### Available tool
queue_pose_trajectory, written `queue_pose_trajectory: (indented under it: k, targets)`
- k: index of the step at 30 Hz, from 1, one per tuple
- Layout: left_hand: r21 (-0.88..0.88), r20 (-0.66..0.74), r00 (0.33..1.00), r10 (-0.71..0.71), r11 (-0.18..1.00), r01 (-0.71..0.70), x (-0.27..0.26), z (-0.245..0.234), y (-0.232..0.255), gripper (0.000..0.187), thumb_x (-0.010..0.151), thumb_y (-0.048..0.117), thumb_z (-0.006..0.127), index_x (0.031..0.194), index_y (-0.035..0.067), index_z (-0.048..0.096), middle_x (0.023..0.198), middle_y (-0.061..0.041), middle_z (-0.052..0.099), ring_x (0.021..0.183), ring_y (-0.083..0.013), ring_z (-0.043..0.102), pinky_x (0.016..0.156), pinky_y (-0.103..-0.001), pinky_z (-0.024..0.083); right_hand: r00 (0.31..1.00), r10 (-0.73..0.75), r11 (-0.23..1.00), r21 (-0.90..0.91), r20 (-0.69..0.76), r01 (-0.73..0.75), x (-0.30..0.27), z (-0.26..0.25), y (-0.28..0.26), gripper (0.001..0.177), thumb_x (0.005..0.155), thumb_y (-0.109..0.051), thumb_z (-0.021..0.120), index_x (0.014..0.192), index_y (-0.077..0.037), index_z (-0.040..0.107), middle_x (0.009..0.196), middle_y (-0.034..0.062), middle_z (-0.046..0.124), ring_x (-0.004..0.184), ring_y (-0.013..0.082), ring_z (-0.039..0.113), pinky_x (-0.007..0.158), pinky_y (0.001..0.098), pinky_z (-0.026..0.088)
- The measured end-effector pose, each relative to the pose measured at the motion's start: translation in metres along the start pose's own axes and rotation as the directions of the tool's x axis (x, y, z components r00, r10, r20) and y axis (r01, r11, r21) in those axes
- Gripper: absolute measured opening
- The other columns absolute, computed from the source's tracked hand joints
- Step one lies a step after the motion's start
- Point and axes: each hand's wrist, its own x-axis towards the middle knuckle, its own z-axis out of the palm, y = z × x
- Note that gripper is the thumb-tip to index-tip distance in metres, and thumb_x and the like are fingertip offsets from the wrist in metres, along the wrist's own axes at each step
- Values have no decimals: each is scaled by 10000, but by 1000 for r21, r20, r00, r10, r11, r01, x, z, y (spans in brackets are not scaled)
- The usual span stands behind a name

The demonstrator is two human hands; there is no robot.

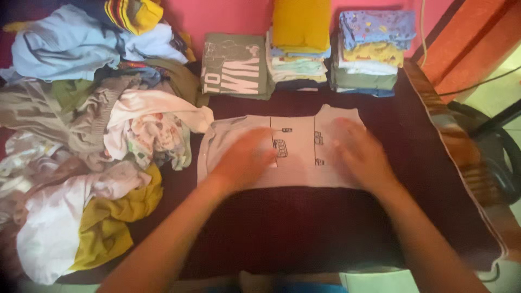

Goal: The person folds a yellow tank top, a white onesie, and pink pants on a dark surface, placing each folded item onto a stack of clothes.

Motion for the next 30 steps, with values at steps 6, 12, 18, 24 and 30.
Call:
queue_pose_trajectory:
  k: [6,12,18,24,30]
  targets:
    - [273,-78,991,-112,953,129,55,-28,-58,542,874,277,662,1359,44,592,1380,-184,613,1268,-382,559,1073,-458,434,929,355,879,-300,-105,-370,63,-30,60,638,903,-413,695,1405,-31,601,1292,218,668,1185,360,657,1006,468,513]
    - [382,-119,993,2,923,44,52,-5,-68,482,843,259,702,1272,46,647,1206,-194,654,1157,-409,585,998,-498,449,884,444,815,-344,-148,-467,78,1,106,576,766,-424,834,1212,-76,727,1165,181,707,1115,344,668,960,445,518]
    - [294,-136,990,33,956,9,49,-10,-58,370,835,142,710,1200,84,697,1037,-153,647,1036,-402,595,897,-508,473,872,447,877,293,-201,-382,64,-20,94,519,840,-133,827,1301,-23,616,1144,162,671,980,207,648,814,341,547]
    - [204,-68,998,-19,979,32,32,-43,-26,219,778,56,695,994,93,681,1016,-132,623,993,-343,633,848,-450,517,956,288,804,531,46,-268,56,-68,46,758,826,-71,756,1505,-63,418,1314,145,632,1097,190,662,905,323,560]
    - [236,146,989,37,969,-71,2,-56,2,276,783,131,727,1050,88,671,929,-102,644,883,-313,662,816,-434,526,872,289,933,87,395,-348,48,-79,11,850,769,-99,773,1538,-146,415,1253,141,689,1105,226,681,936,359,547]
